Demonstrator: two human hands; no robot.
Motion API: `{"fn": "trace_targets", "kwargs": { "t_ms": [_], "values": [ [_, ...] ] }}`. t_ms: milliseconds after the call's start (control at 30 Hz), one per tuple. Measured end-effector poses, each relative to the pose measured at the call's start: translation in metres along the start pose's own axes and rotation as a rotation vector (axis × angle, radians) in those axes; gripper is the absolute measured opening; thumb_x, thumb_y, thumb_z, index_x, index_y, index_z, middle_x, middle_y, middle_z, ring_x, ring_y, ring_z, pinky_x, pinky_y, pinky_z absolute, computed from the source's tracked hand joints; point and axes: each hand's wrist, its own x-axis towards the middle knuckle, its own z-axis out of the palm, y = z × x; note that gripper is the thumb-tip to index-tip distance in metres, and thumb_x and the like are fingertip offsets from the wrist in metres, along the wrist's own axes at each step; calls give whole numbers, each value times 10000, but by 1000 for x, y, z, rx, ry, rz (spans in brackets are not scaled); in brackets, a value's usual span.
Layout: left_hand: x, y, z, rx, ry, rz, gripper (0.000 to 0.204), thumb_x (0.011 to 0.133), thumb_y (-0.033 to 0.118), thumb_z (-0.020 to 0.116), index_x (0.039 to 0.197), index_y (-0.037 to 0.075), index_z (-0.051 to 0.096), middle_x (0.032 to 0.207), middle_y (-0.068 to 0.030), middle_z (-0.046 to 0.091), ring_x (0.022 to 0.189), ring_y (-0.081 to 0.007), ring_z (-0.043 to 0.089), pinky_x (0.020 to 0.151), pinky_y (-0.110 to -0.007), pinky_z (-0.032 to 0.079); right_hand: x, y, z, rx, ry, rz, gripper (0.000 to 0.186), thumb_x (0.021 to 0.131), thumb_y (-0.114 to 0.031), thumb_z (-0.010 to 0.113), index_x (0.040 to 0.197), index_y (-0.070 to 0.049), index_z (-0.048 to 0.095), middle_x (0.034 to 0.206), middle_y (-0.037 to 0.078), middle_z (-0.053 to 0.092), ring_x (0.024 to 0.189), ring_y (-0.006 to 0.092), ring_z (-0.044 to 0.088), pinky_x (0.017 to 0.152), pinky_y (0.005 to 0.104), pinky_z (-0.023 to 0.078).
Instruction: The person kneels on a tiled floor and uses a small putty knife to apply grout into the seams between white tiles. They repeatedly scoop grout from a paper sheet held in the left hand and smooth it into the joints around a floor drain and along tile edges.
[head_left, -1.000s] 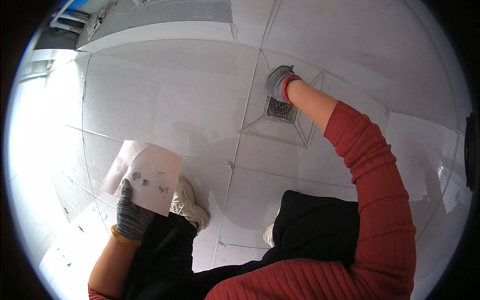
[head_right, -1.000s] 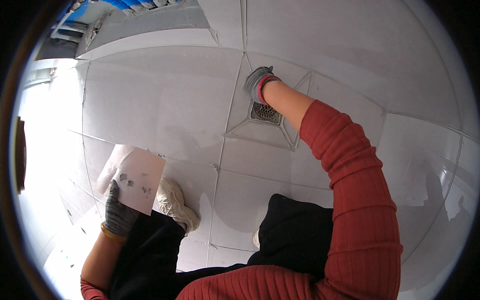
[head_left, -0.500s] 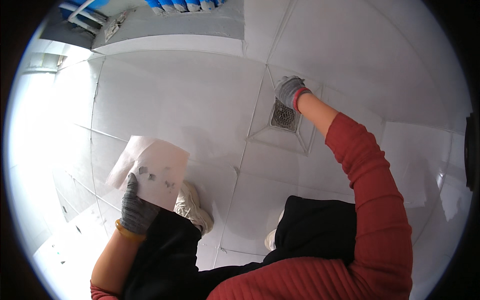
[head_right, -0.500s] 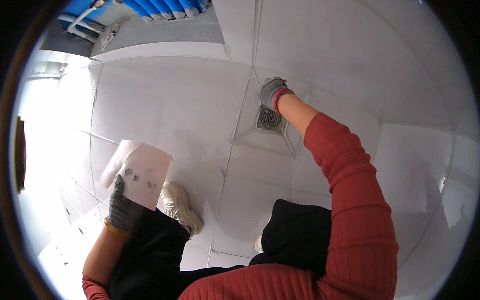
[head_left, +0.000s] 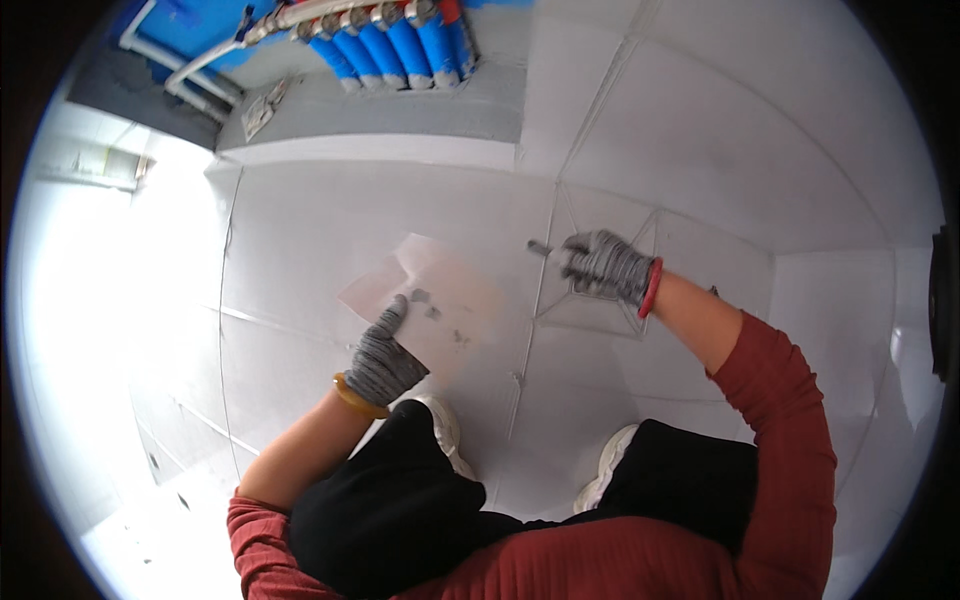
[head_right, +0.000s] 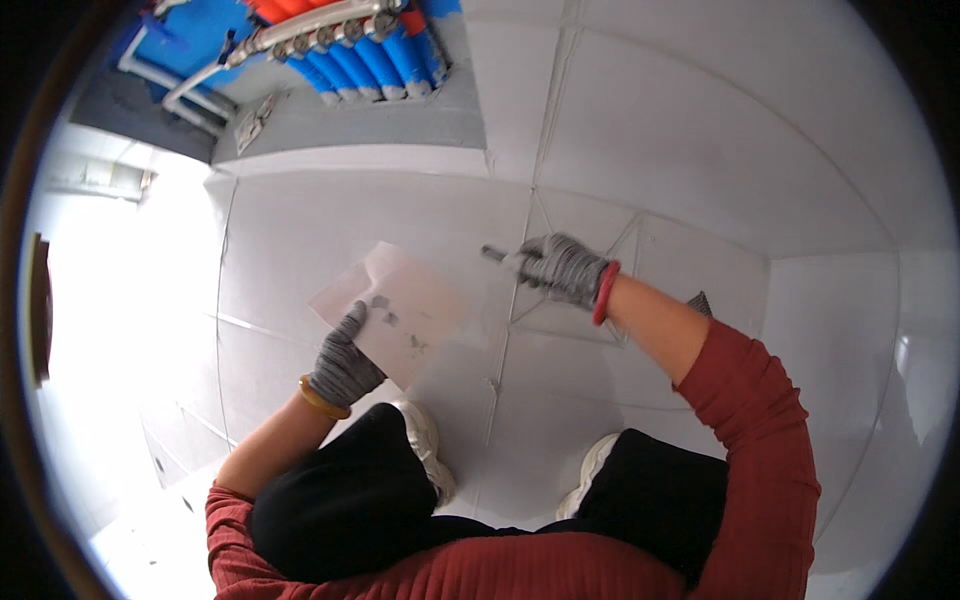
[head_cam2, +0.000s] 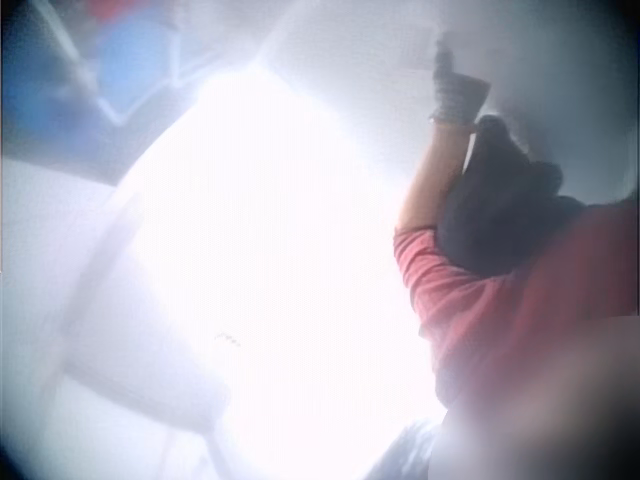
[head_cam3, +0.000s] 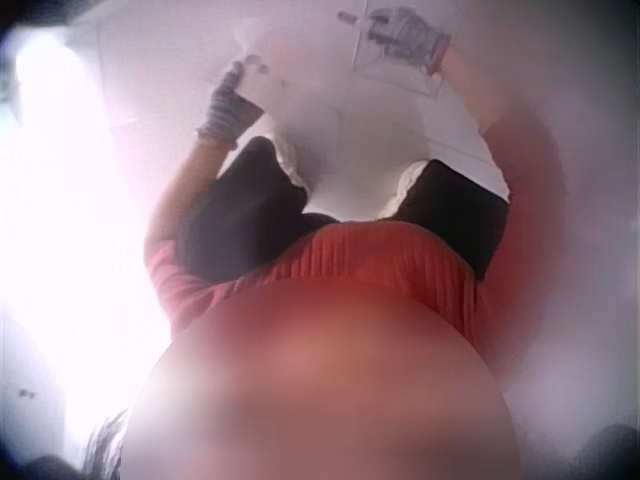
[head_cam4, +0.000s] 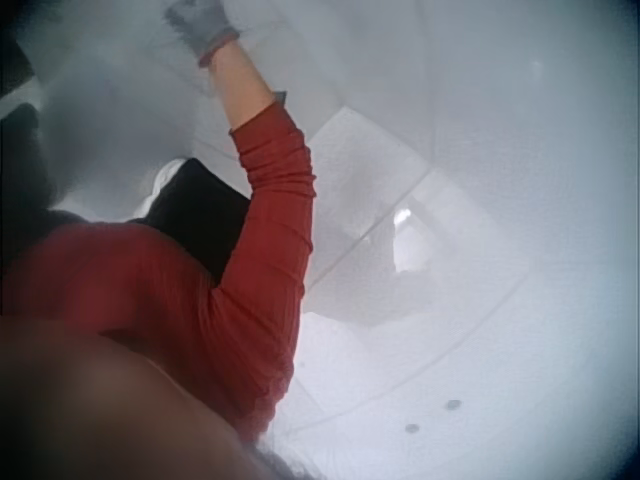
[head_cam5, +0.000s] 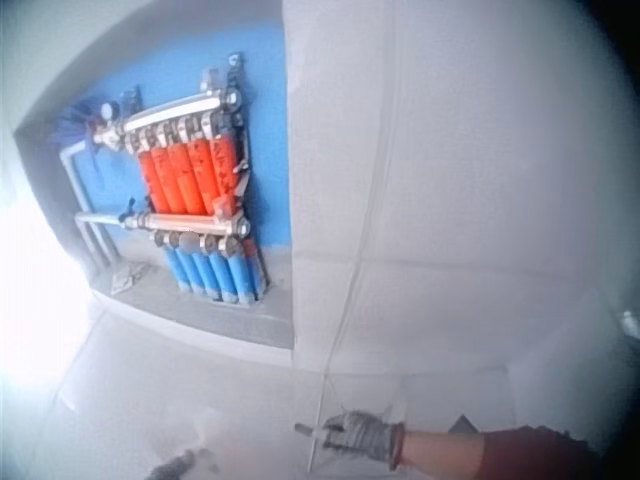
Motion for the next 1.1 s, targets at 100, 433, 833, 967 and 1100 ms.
{"fn": "trace_targets", "kwargs": {
  "t_ms": [100, 433, 833, 967, 1100],
  "values": [
    [35, 6, -1, -36, -93, -88, 445, 920, 297, 493, 1295, 77, 396, 1278, -138, 446, 1216, -326, 403, 1036, -522, 307, -13, -10, 31, -169, 16, -301, 401, 856, -434, 572, 765, -47, 628, 584, 20, 514, 544, 96, 480, 534, 274, 420],
    [86, 5, 16, -167, -260, -359, 612, 911, 381, 466, 1393, 62, 265, 1390, -159, 344, 1273, -351, 336, 1067, -508, 257, -9, -11, 53, -54, 150, -83, 349, 883, -363, 555, 819, -33, 648, 620, 49, 576, 570, 120, 533, 605, 297, 452],
    [82, 19, 10, -46, -208, -204, 547, 916, 398, 445, 1342, 66, 357, 1356, -136, 391, 1256, -340, 361, 1032, -514, 295, 1, 42, 35, -613, 294, 115, 314, 876, -322, 549, 856, -21, 636, 634, 127, 566, 589, 270, 532, 635, 376, 451],
    [79, 36, -2, -9, -187, -141, 527, 931, 388, 425, 1346, 70, 355, 1363, -130, 387, 1246, -325, 362, 1040, -509, 279, 19, 88, 20, 93, 376, 187, 263, 883, -268, 571, 787, -25, 606, 651, 52, 569, 592, 186, 539, 585, 317, 449],
    [83, 33, -14, 43, 18, -80, 519, 934, 362, 436, 1353, 69, 349, 1357, -122, 394, 1238, -306, 369, 1045, -493, 276, 54, 120, 14, 741, 508, 192, 145, 880, -231, 595, 847, -90, 604, 685, -29, 567, 578, 81, 503, 528, 227, 408]
  ]
}}
